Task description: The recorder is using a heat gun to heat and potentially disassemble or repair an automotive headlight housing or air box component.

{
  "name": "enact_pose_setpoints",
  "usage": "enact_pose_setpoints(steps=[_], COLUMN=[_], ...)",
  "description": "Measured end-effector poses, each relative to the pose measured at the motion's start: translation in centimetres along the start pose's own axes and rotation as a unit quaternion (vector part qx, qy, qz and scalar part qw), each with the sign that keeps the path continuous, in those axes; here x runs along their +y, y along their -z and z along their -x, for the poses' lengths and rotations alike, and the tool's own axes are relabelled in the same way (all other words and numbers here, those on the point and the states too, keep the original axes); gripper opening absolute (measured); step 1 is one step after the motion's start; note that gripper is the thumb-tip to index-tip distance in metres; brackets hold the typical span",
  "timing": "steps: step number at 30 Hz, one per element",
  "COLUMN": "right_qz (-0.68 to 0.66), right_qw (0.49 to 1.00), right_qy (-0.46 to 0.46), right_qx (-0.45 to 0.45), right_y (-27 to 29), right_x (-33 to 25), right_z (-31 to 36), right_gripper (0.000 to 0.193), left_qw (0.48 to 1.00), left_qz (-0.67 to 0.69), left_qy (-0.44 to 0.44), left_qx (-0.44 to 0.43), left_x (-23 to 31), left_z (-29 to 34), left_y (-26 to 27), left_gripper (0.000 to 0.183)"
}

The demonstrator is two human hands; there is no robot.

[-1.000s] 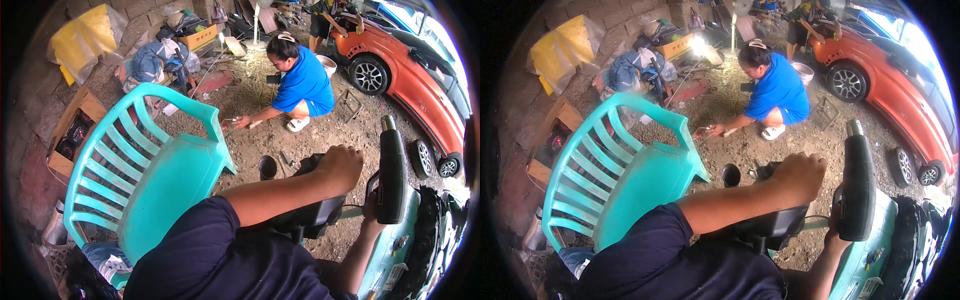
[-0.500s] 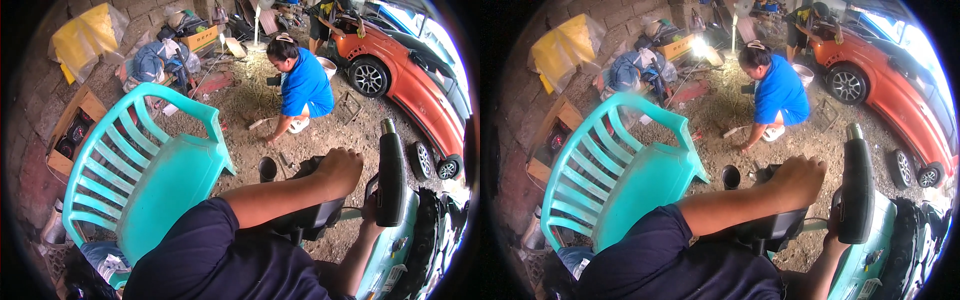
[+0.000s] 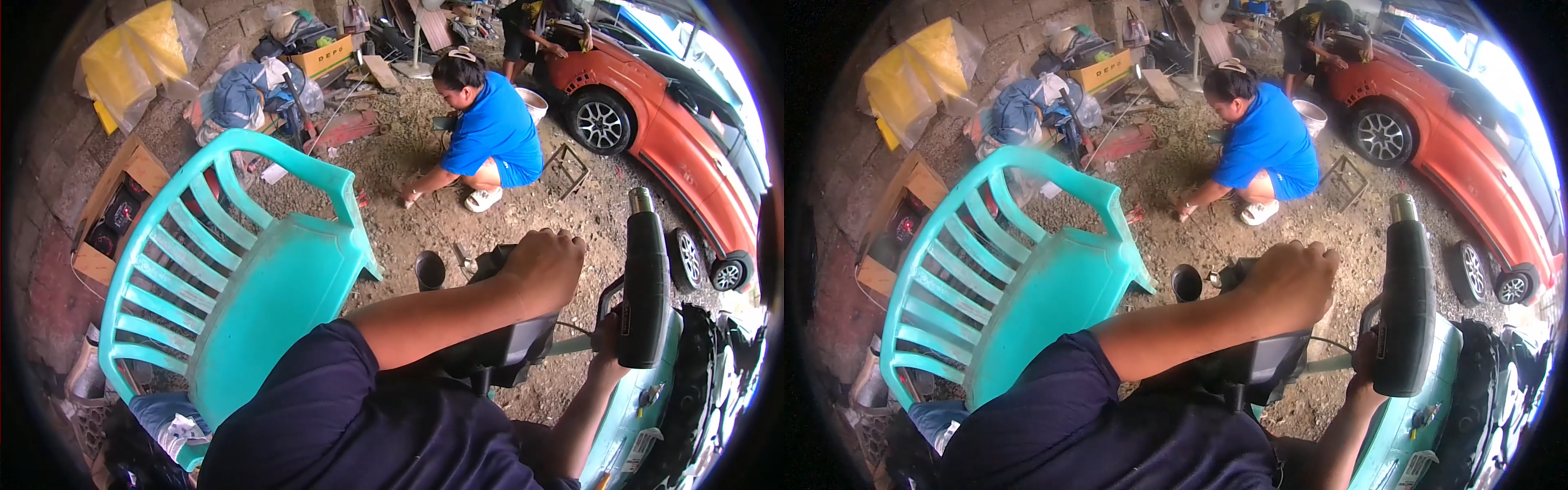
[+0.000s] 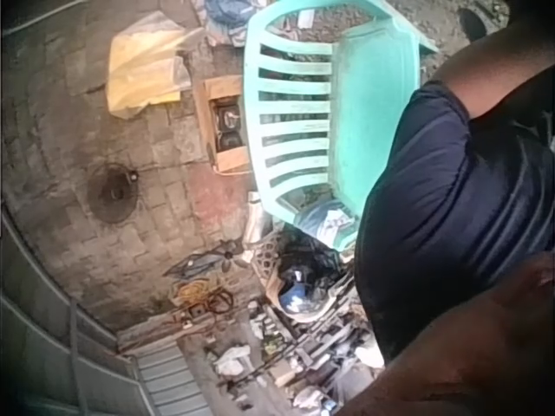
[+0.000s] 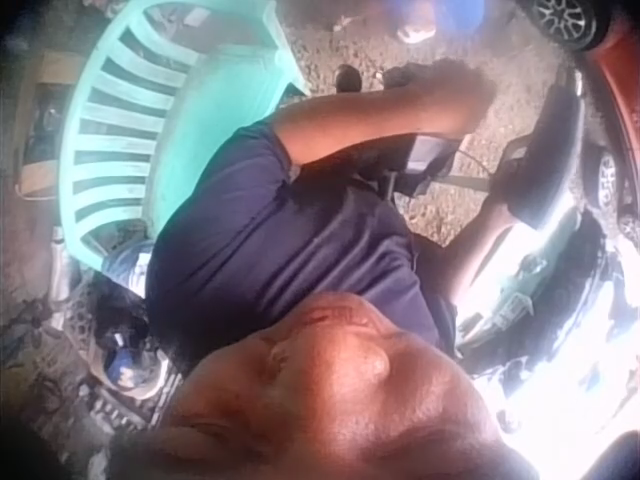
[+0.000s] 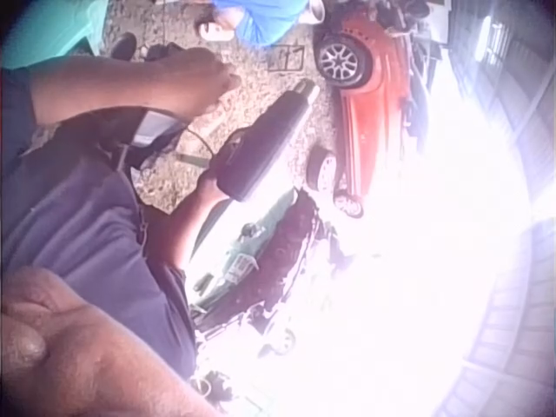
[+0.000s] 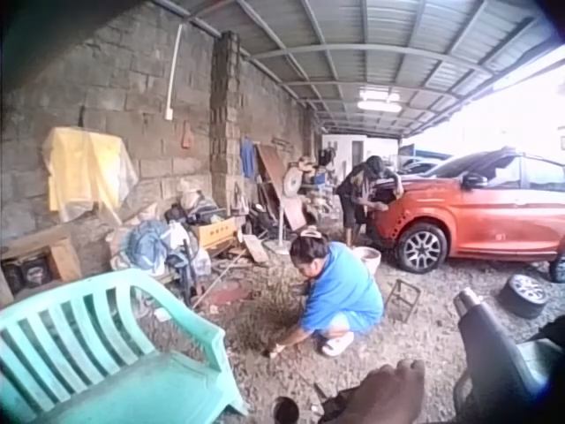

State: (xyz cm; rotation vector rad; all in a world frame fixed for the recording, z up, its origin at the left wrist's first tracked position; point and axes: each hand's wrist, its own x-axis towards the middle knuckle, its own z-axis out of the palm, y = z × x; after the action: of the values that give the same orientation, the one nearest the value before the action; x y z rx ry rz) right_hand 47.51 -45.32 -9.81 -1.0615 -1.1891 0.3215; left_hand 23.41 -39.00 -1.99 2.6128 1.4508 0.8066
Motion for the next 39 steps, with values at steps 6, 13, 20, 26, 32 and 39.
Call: enact_pose_setpoints(steps=[6, 13, 20, 26, 32, 39], right_qz=[0.006, 0.030, 0.039, 0.022, -0.120, -0.666], right_qw=[0.999, 0.997, 0.999, 0.995, 0.973, 0.450], right_qy=[-0.030, -0.064, 0.009, -0.099, -0.150, -0.595], right_qx=[-0.014, -0.041, 0.008, -0.009, -0.128, -0.020], right_y=[-0.3, 2.1, -0.1, 2.3, 5.3, 21.0], right_x=[-1.2, 1.1, -0.3, 0.4, 0.0, 11.9], right_z=[0.3, 0.3, 0.5, 1.0, 2.0, 10.6], right_gripper=[0.025, 0.050, 0.035, 0.037, 0.051, 0.040], left_qw=[1.000, 1.000, 1.000, 0.999, 0.995, 0.977], left_qz=[0.006, 0.012, 0.008, 0.035, 0.056, 0.069], left_qy=[0.005, -0.005, 0.001, 0.028, 0.077, 0.200], left_qx=[0.012, 0.020, 0.014, -0.012, 0.026, -0.003], left_x=[-0.4, -0.3, -0.5, -0.9, -7.2, -12.6], left_z=[0.4, 0.3, 0.3, 0.2, 0.6, 1.2], left_y=[0.5, 0.3, 0.2, 1.3, 1.6, 4.0], left_gripper=[0.026, 0.027, 0.030, 0.035, 0.045, 0.037])
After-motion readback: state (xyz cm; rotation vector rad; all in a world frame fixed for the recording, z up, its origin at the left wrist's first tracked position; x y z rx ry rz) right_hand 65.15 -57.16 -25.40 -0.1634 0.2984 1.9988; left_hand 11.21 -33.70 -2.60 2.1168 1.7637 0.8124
